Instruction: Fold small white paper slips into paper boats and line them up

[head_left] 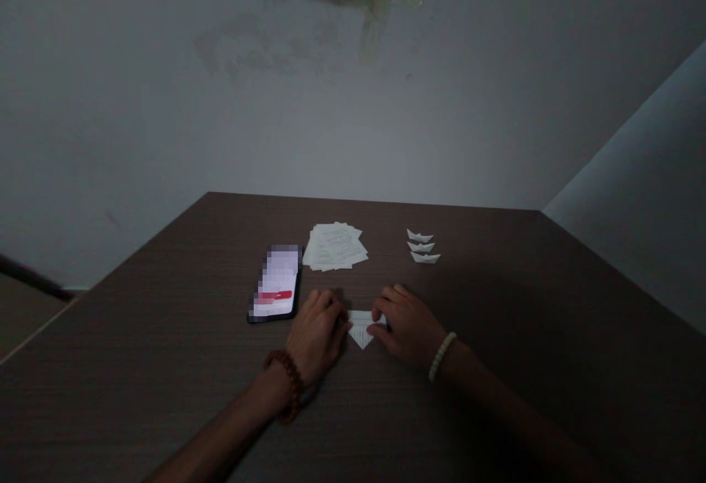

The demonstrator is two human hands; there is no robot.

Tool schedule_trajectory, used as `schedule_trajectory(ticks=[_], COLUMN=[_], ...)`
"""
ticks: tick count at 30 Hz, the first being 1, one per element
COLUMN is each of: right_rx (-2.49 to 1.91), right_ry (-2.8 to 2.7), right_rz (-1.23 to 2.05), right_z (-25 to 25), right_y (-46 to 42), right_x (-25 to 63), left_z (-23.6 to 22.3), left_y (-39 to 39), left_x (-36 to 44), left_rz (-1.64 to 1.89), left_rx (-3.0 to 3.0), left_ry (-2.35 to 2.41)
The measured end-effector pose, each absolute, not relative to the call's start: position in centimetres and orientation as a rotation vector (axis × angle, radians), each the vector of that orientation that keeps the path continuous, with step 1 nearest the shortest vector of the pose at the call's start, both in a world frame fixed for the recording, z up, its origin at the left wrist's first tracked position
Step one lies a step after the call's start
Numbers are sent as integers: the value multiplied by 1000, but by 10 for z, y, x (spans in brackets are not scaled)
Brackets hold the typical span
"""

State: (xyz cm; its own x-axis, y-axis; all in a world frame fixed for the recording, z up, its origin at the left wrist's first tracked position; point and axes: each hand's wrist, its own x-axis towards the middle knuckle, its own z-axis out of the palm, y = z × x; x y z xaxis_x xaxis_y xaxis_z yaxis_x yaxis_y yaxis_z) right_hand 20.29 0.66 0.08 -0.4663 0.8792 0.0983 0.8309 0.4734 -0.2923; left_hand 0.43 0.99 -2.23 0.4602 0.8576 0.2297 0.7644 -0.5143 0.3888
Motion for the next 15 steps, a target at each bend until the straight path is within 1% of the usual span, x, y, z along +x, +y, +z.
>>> schedule_trajectory(ticks=[5, 15], right_rx=[-1480, -1526], right_ry=[-2497, -2429], right_rz=[373, 422], right_z=[1, 0], right_y=[8, 8], right_x=[201, 195], left_z=[-23, -21], left_y=[7, 7], left_x=[4, 6], left_rz=[589, 615], left_rx=[2470, 2452], left_ry=[1399, 1382])
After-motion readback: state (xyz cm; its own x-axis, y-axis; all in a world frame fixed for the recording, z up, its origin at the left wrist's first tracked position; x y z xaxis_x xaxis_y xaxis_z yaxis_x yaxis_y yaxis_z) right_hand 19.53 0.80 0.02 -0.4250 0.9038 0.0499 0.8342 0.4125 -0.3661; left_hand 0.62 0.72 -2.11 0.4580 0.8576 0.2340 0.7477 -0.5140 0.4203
